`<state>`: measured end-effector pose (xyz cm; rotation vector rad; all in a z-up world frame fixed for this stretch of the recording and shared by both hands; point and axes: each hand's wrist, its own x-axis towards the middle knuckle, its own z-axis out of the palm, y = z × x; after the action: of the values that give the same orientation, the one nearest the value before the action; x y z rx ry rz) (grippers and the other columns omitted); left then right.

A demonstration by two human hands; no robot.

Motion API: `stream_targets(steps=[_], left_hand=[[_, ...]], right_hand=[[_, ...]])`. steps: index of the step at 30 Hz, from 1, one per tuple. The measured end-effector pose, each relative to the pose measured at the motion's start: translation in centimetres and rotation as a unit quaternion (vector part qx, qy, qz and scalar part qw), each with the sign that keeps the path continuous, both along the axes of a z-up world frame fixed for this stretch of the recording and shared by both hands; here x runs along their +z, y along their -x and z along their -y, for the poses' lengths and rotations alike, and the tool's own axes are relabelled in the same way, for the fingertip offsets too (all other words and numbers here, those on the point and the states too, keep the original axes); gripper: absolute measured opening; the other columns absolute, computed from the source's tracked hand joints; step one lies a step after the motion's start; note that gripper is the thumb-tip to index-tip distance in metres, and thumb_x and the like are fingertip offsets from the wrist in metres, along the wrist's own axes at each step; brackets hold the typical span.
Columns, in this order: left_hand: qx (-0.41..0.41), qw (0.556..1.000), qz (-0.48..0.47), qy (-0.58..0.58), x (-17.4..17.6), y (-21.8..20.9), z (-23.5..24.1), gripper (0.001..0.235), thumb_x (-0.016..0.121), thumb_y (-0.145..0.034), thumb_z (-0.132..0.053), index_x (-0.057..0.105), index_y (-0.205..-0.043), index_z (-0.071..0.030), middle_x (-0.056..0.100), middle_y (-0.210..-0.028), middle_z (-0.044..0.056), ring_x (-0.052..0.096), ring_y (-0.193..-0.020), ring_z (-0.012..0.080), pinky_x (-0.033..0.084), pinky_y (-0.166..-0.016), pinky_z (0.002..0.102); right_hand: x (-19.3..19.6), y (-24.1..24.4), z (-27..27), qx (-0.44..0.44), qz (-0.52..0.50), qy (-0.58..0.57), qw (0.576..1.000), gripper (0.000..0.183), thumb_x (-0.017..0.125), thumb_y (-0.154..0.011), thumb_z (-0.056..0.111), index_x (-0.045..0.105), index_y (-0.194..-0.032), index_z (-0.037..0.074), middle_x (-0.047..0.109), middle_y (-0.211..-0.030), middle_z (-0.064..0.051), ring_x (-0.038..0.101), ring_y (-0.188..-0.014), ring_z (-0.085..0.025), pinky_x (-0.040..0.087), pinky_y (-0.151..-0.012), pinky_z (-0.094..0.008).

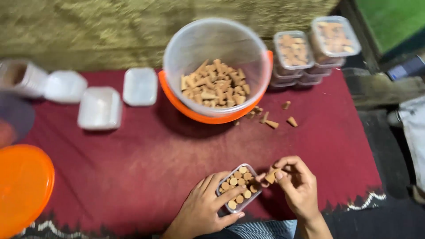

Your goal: The person is sorting incense cones by picking them from a large bucket and placing them into a small plastic container.

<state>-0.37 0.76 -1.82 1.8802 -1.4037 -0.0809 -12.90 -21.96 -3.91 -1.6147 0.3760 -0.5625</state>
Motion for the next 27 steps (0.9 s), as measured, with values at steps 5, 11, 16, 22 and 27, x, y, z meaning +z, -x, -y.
stream_targets(steps=[5,11,16,22,27], left_hand=[[0.009,1.0,-0.013,-0.011,-0.1,0.1,-0.3,0.048,0.081,-0.083,-0.036,0.067,-0.126,-0.02,0.057,-0.128,0.016,0.06,-0.106,0.0327,0.052,-0.087,0.046],[0.007,1.0,-0.011,-0.019,0.6,0.2,-0.3,0.047,0.079,-0.084,-0.032,0.067,-0.127,-0.02,0.058,-0.13,0.016,0.06,-0.107,0.0327,0.052,-0.088,0.046],[0.004,1.0,0.023,-0.003,-0.4,0.2,0.2,0.042,0.081,-0.086,-0.032,0.067,-0.123,-0.018,0.06,-0.124,0.017,0.063,-0.101,0.032,0.054,-0.082,0.043],[-0.006,1.0,0.021,-0.002,-1.5,0.0,0.4,0.04,0.076,-0.091,-0.038,0.067,-0.121,-0.014,0.061,-0.125,0.02,0.064,-0.102,0.0326,0.055,-0.083,0.044],[-0.001,0.999,0.031,0.016,-1.4,-0.1,0.4,0.043,0.075,-0.089,-0.031,0.067,-0.128,-0.014,0.062,-0.123,0.021,0.065,-0.103,0.0346,0.054,-0.084,0.046]], right_hand=[[0.0,-0.3,-1.0,0.039,0.005,-0.047,0.998,0.023,0.073,-0.086,0.002,0.056,-0.1,0.001,0.073,-0.074,-0.016,0.082,-0.066,-0.027,0.069,-0.065,-0.03],[1.2,-0.6,-0.8,0.03,-0.041,0.064,0.997,0.006,0.076,-0.084,0.003,0.071,-0.086,0.003,0.072,-0.086,-0.01,0.065,-0.07,-0.011,0.053,-0.064,-0.02],[3.6,-0.9,-1.8,0.055,-0.056,0.197,0.977,0.005,0.078,-0.082,0.015,0.077,-0.082,0.01,0.081,-0.085,-0.002,0.077,-0.075,-0.009,0.061,-0.072,-0.021],[3.9,-0.1,-2.2,0.1,-0.046,0.241,0.964,0.015,0.074,-0.086,0.011,0.079,-0.1,0.007,0.077,-0.105,-0.006,0.079,-0.095,-0.016,0.065,-0.091,-0.027],[5.6,-0.1,-2.1,0.185,-0.072,0.323,0.926,0.025,0.066,-0.095,0.015,0.068,-0.117,0.002,0.067,-0.109,-0.01,0.074,-0.096,-0.021,0.06,-0.089,-0.03]])
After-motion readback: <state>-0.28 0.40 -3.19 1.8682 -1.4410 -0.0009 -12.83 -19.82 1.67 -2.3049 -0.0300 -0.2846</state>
